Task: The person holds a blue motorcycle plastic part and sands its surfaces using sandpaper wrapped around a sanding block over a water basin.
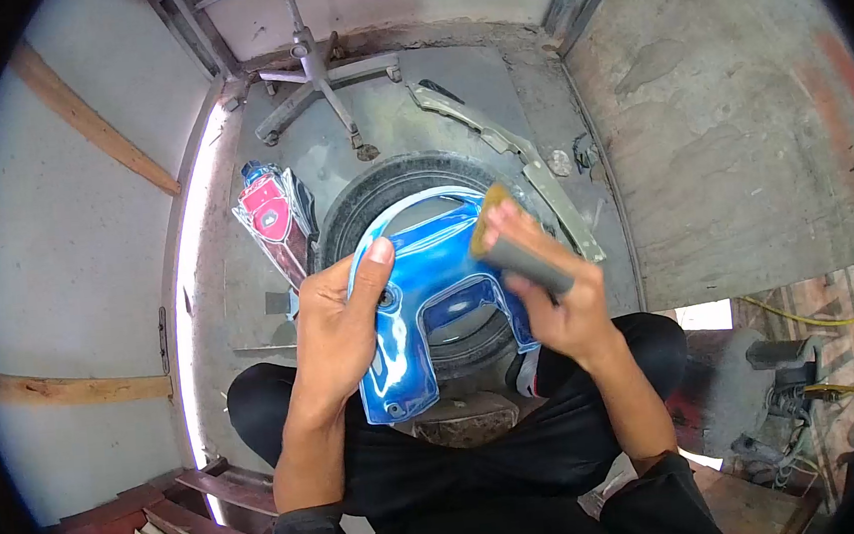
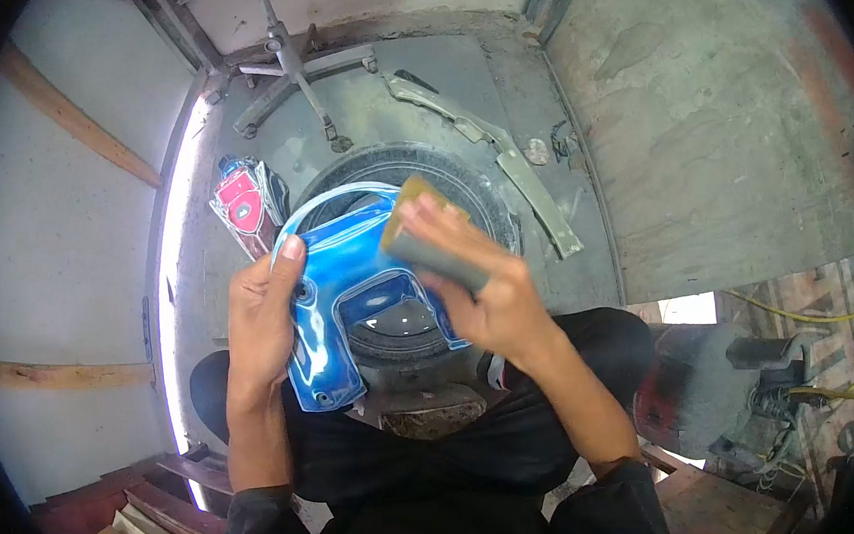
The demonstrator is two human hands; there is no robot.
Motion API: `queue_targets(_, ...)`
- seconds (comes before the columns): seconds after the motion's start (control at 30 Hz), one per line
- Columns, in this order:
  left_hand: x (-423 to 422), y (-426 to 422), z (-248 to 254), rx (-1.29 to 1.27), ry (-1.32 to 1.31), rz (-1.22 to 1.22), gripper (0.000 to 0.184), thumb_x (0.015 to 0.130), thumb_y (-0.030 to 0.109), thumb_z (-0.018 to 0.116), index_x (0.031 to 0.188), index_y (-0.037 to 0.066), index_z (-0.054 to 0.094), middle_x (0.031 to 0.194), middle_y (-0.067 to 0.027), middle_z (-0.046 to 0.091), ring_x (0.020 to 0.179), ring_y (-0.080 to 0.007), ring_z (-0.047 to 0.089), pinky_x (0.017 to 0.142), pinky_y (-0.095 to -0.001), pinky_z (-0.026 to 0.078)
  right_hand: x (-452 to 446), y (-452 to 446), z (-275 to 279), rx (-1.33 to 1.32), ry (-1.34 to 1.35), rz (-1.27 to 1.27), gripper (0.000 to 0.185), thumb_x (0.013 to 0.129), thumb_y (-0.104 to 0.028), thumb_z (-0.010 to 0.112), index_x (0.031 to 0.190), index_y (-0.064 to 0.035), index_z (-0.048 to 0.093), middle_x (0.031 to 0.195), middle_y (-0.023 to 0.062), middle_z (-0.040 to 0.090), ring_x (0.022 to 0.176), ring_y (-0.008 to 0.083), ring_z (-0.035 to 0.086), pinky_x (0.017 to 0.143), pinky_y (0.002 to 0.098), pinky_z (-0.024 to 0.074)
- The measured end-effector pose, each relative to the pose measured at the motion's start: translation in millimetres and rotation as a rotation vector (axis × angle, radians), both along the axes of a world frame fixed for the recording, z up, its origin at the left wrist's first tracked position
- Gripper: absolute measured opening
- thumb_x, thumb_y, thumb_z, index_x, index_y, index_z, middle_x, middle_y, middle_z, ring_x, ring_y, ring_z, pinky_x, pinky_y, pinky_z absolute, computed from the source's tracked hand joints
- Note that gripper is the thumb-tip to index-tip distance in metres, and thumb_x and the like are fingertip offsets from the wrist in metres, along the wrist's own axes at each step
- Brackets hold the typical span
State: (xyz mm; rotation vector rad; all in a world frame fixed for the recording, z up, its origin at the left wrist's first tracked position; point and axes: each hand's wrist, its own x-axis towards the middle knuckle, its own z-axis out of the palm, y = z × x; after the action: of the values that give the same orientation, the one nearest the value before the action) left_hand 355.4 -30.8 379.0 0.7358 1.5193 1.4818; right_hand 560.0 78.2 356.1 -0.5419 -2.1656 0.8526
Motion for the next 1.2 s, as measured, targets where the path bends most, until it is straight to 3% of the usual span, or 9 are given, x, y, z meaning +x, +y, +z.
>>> queue_targets(0.1,-4.3,0.2,-3.0,-0.016,0.039,-0.008,0.043,0.104,0.035,0.058,0.095,-0.003,0.074,0.076,0.0014,0.068,0.067,-0.0017,0.055,0.06,-0.0202,0.043,-4.6,-2.2,-2.1,0.119,-0.064,0.089,0.038,0.089,0.003,0.063,0.127,0.0041,0.064,0.137,0.0198,0.061,0.135,0.034,0.052,0.112,0.0431,0.042)
queue_targets(0.23,-0.6,0.9,-4.4,0.009,0.02,-0.007,0.042,0.104,0.035,0.058,0.097,-0.003,0.074,0.075,0.0017,0.067,0.065,-0.0016,0.054,0.06,-0.0197,0.043,-4.7,0.0,-3.4,-0.038,0.034,-0.123,0.043,0.084,0.002,0.068,0.127,-0.0009,0.067,0.138,0.0154,0.061,0.136,0.0323,0.052,0.112,0.0456,0.0429)
queue_targets(0.3,-0.6,3.6,-3.0,0.012,0.024,0.002,0.042,0.104,0.035,0.058,0.097,-0.003,0.074,0.075,0.0022,0.067,0.066,-0.0015,0.054,0.06,-0.0195,0.042,-4.6,-7.9,7.6,0.127,-0.061,0.107,0.039,0.088,0.001,0.066,0.127,0.0032,0.064,0.138,0.0199,0.06,0.135,0.0342,0.052,0.111,0.0427,0.0432)
queue_targets(0.43,-1.3,2.1,-11.4,0.012,0.047,-0.032,0.041,0.104,0.035,0.058,0.096,-0.002,0.074,0.075,0.0037,0.065,0.066,-0.0012,0.051,0.059,-0.0191,0.04,-4.5,6.1,-10.9,0.006,0.01,-0.183,0.043,0.084,0.002,0.07,0.127,0.0007,0.066,0.137,0.0152,0.062,0.134,0.0334,0.053,0.112,0.0464,0.0426)
queue_targets(0.57,-2.4,4.1,-10.1,0.002,-0.013,-0.047,0.042,0.104,0.035,0.058,0.095,-0.002,0.074,0.076,0.0023,0.066,0.067,-0.0013,0.053,0.06,-0.0188,0.041,-4.2,-9.3,5.2,0.113,-0.036,0.019,0.039,0.088,0.001,0.067,0.127,0.0032,0.064,0.134,0.019,0.063,0.131,0.0326,0.056,0.112,0.0437,0.0424)
queue_targets(0.73,-1.2,1.5,-3.5,-0.002,-0.07,-0.051,0.042,0.105,0.035,0.057,0.098,-0.002,0.074,0.08,-0.0015,0.07,0.068,-0.0028,0.058,0.063,-0.019,0.046,5.2,1.1,-1.7,-0.007,-0.004,-0.187,0.04,0.087,0.0,0.068,0.127,0.0013,0.065,0.133,0.0169,0.064,0.129,0.0319,0.058,0.11,0.0457,0.0444)
queue_targets(0.83,0.8,5.1,-3.1,0.014,-0.112,-0.04,0.042,0.105,0.035,0.057,0.098,-0.002,0.074,0.078,-0.0003,0.069,0.067,-0.0022,0.056,0.061,-0.0193,0.045,-0.2,-8.5,0.2,0.085,0.005,0.034,0.045,0.084,0.005,0.069,0.128,0.0008,0.065,0.134,0.0173,0.064,0.129,0.0325,0.058,0.11,0.0459,0.0442)
queue_targets(1.03,2.8,5.9,-9.0,-0.004,-0.063,-0.082,0.04,0.105,0.033,0.057,0.097,-0.002,0.075,0.078,0.0023,0.067,0.067,-0.0014,0.054,0.06,-0.0195,0.042,0.6,-9.6,6.5,0.035,0.011,0.062,0.046,0.083,0.004,0.07,0.129,0.0002,0.064,0.134,0.0168,0.064,0.13,0.0328,0.057,0.112,0.0446,0.0425)
queue_targets(1.2,0.8,4.0,-16.3,-0.025,-0.002,-0.096,0.039,0.104,0.034,0.058,0.094,-0.001,0.073,0.078,0.0001,0.068,0.066,-0.0034,0.058,0.06,-0.0211,0.045,2.9,0.1,-3.6,0.061,-0.003,-0.123,0.046,0.085,0.003,0.07,0.13,0.0001,0.063,0.133,0.0181,0.063,0.129,0.0333,0.057,0.112,0.0433,0.0436)
